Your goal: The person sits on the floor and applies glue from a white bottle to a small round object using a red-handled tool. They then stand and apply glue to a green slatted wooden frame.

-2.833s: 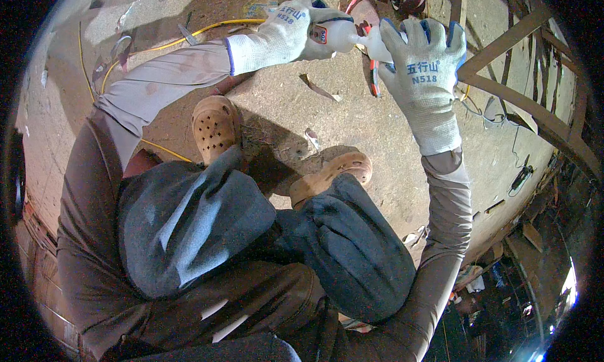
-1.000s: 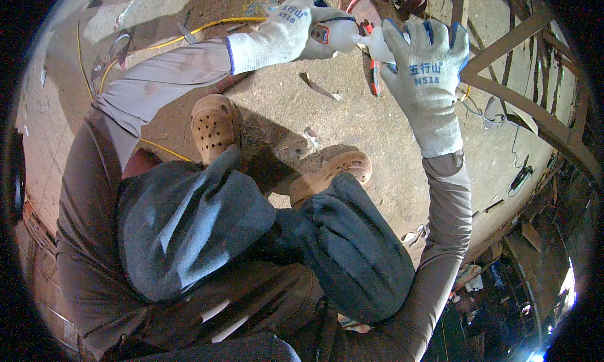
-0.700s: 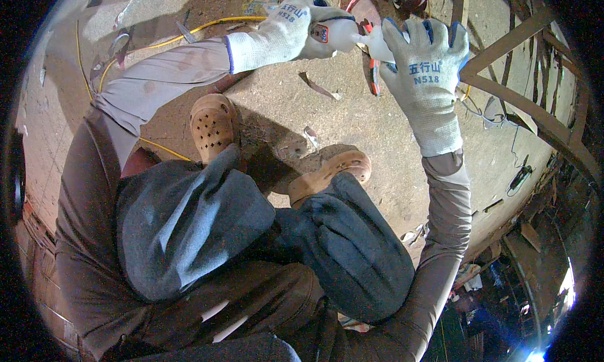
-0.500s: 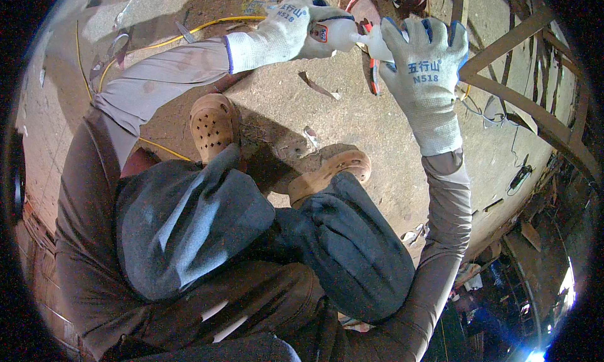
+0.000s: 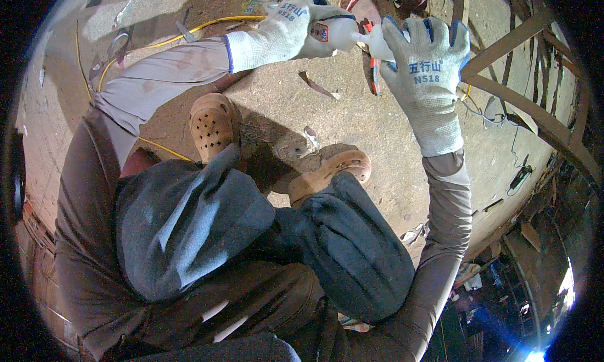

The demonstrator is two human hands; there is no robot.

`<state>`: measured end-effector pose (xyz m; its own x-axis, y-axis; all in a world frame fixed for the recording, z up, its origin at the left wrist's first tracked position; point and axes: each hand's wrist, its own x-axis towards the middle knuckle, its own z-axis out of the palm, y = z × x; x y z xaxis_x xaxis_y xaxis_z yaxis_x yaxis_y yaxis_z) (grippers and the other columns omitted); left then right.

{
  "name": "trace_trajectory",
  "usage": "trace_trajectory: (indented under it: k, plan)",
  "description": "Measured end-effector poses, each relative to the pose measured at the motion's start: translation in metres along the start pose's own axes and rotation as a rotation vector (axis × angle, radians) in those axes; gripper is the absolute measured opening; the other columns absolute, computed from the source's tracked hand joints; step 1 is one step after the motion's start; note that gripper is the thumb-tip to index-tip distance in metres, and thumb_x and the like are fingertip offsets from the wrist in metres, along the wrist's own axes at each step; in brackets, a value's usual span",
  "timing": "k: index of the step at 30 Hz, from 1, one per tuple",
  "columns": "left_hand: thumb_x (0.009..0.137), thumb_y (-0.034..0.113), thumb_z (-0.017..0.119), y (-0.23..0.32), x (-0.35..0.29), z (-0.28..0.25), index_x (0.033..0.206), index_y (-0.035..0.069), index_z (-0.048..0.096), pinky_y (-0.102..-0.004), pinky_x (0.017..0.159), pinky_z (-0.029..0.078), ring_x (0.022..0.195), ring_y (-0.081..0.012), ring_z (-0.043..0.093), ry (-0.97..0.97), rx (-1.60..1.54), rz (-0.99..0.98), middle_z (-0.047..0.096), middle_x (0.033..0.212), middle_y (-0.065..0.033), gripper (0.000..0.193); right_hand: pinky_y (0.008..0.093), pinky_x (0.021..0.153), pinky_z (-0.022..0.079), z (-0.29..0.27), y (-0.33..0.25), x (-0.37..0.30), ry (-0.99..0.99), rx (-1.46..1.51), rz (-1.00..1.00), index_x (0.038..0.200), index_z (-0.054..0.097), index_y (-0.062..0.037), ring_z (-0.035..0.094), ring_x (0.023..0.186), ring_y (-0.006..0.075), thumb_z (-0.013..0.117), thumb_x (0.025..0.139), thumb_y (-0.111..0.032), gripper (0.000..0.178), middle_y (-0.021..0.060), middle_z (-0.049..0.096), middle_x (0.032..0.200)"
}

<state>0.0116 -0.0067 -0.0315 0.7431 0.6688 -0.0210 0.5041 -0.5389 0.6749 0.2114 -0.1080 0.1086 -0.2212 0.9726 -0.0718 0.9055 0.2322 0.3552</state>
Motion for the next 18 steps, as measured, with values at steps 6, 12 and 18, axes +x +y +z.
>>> trace_trajectory:
  k: [6, 12, 18]
  plan:
    - [0.068, 0.053, 0.090, -0.001, 0.003, 0.007, 0.129, 0.028, 0.072, -0.0414, 0.095, 0.054, 0.107, -0.0303, 0.069, -0.023, 0.000, -0.004, 0.069, 0.120, -0.0092, 0.069, 0.0640, 0.112, 0.029, 0.006, 0.004, -0.003, 0.036, 0.033, -0.016, 0.132, 0.064, -0.0278, 0.052, 0.124, 0.0281, 0.082, 0.072, -0.037, 0.063, 0.0020, 0.062, 0.118]
    - [0.066, 0.051, 0.091, -0.003, 0.002, 0.005, 0.131, 0.029, 0.071, -0.0439, 0.096, 0.055, 0.108, -0.0323, 0.069, -0.012, -0.008, 0.025, 0.067, 0.122, -0.0113, 0.071, 0.0566, 0.116, 0.029, 0.000, 0.002, -0.001, -0.001, -0.013, -0.003, 0.135, 0.065, -0.0282, 0.054, 0.120, 0.0261, 0.085, 0.068, -0.033, 0.070, 0.0013, 0.064, 0.120]
    - [0.067, 0.049, 0.091, -0.002, 0.001, 0.006, 0.129, 0.031, 0.072, -0.0450, 0.096, 0.055, 0.108, -0.0340, 0.068, 0.029, -0.017, 0.022, 0.067, 0.121, -0.0120, 0.068, 0.0639, 0.112, 0.029, 0.006, 0.004, -0.002, 0.027, 0.027, -0.020, 0.131, 0.065, -0.0279, 0.052, 0.125, 0.0282, 0.082, 0.073, -0.039, 0.062, 0.0016, 0.062, 0.118]
